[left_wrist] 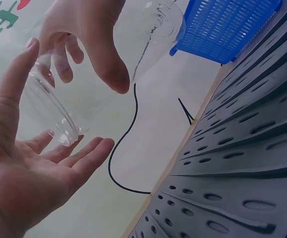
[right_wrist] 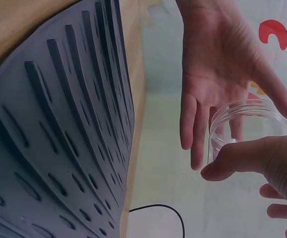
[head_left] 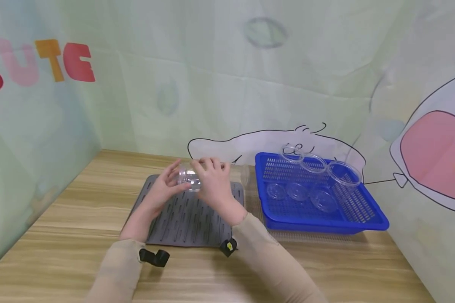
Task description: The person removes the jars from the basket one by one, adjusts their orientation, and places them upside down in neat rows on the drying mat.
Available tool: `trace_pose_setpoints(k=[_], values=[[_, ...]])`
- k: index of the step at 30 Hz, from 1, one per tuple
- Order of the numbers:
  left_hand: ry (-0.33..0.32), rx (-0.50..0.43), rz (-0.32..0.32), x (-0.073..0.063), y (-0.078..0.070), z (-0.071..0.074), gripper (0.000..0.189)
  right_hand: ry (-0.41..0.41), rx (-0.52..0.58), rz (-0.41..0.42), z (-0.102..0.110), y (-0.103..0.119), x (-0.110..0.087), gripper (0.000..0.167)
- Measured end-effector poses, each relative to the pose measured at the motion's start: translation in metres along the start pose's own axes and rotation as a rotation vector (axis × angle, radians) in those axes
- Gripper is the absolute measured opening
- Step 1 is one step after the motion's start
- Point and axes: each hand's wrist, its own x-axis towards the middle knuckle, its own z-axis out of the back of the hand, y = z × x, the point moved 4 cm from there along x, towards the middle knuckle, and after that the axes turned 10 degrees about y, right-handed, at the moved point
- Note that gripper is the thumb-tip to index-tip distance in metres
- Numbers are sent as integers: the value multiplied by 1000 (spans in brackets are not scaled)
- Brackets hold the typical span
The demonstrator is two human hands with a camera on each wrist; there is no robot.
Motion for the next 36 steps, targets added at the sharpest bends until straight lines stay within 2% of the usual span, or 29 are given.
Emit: trace_pose_setpoints(k=[10,20,27,31,36], values=[[-6,34,23,-1,6,-5,82,59,25,2,-12,4,-7,87],[-31,43,22,-1,7,-4,77,37,21,41,-15,4,-9,104],[-33,31,10,-1,4,-4,79,23,87,60,-9,-1,-11,108],[-46,27,2,-1,3,0,79,-43,149,34,-2,-10,-15,109],[-88,17,-14,0,1,11,77,-213,323,-69,10,-29,-19,103]])
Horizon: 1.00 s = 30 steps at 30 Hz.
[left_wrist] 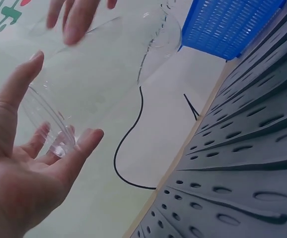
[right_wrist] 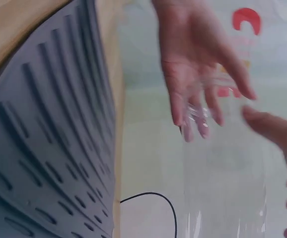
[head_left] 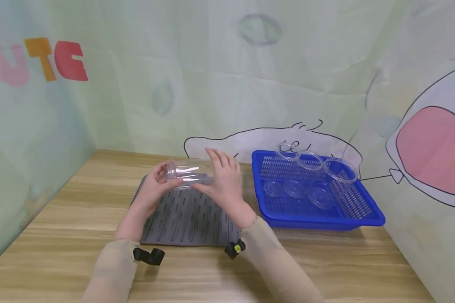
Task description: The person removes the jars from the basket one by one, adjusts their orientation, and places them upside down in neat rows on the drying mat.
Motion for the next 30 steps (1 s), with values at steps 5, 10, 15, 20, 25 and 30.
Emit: trace_pose_setpoints(k=[5,10,15,20,25,30], values=[[-35,-125,-84,-2,-6,8,64,-201,289,-97,13,-16,0,97],[-33,-297,-205,-6,-11,14,46,-254,662,-270,7,-32,-2,97],[-27,-388,-259,-9,-14,15,46,-216,1065,-423,-7,-42,-5,95],[2,-411,-295,-9,-14,11,49,-191,1428,-440,-24,-45,-8,104],[34,-403,-289,-6,-13,6,50,-229,1625,-438,-35,-43,-11,139],[54,-387,-285,-3,-11,-1,50,-239,1793,-435,-41,-38,-12,133]])
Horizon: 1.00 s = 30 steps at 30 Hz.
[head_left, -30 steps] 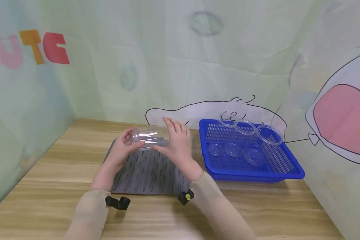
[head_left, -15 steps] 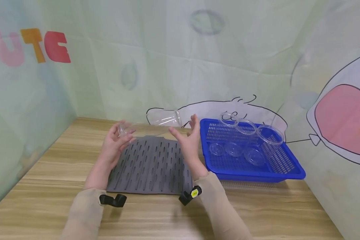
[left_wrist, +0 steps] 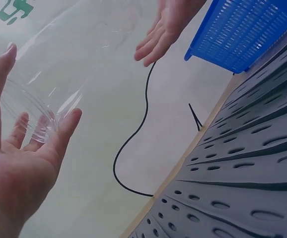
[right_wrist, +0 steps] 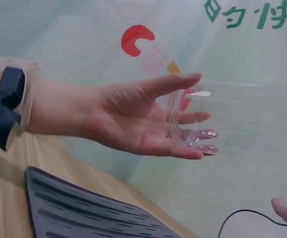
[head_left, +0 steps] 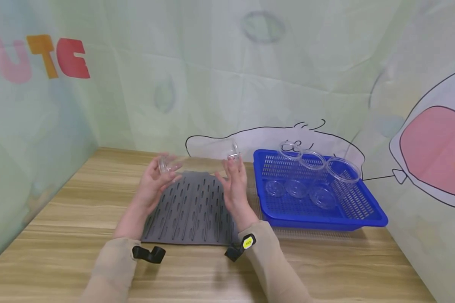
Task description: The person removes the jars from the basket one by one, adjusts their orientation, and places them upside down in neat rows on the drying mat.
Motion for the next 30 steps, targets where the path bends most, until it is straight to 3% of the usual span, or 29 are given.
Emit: trace_pose_setpoints(k=[10,17,30], values=[[18,53,8,4,5,-10,55,11,233,-9,-8,-6,-1,143],[25,99,44,5,9,-14,67,-7,256,-2,-6,-6,-1,133],[24,123,68,3,9,-8,66,16,233,2,-10,-2,0,125]])
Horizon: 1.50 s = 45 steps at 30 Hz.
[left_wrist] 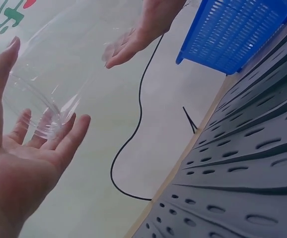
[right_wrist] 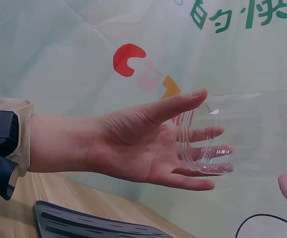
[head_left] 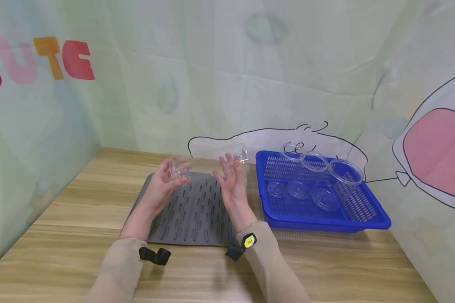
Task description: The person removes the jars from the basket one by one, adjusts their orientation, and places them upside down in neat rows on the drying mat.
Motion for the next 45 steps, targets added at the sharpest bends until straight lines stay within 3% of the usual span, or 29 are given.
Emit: trace_pose_setpoints(k=[8,15,20,22,25,29,31,34,37,40,45], values=[[-37,-31,-37,-8,-11,15,60,23,-1,25,-6,5,7,128],[-76,143,1,-19,-11,37,64,12,-17,50,-12,8,13,106],[-114,183,15,-27,-1,59,56,10,-62,63,-19,10,19,119],[-138,206,47,-30,4,69,58,16,-94,62,-22,10,23,122],[-178,247,118,-34,10,81,67,33,-123,62,-26,10,27,105],[-222,253,206,-39,18,90,73,42,-205,62,-29,7,33,111],[-241,244,245,-41,22,94,73,47,-261,60,-29,4,36,128],[-284,238,311,-45,30,99,68,74,-326,52,-30,-2,40,128],[-328,220,367,-49,37,105,64,115,-376,39,-32,-7,42,107],[-329,193,380,-51,42,111,64,145,-440,16,-35,-14,43,81],[-275,188,358,-52,44,115,69,177,-557,-21,-40,-29,46,72]])
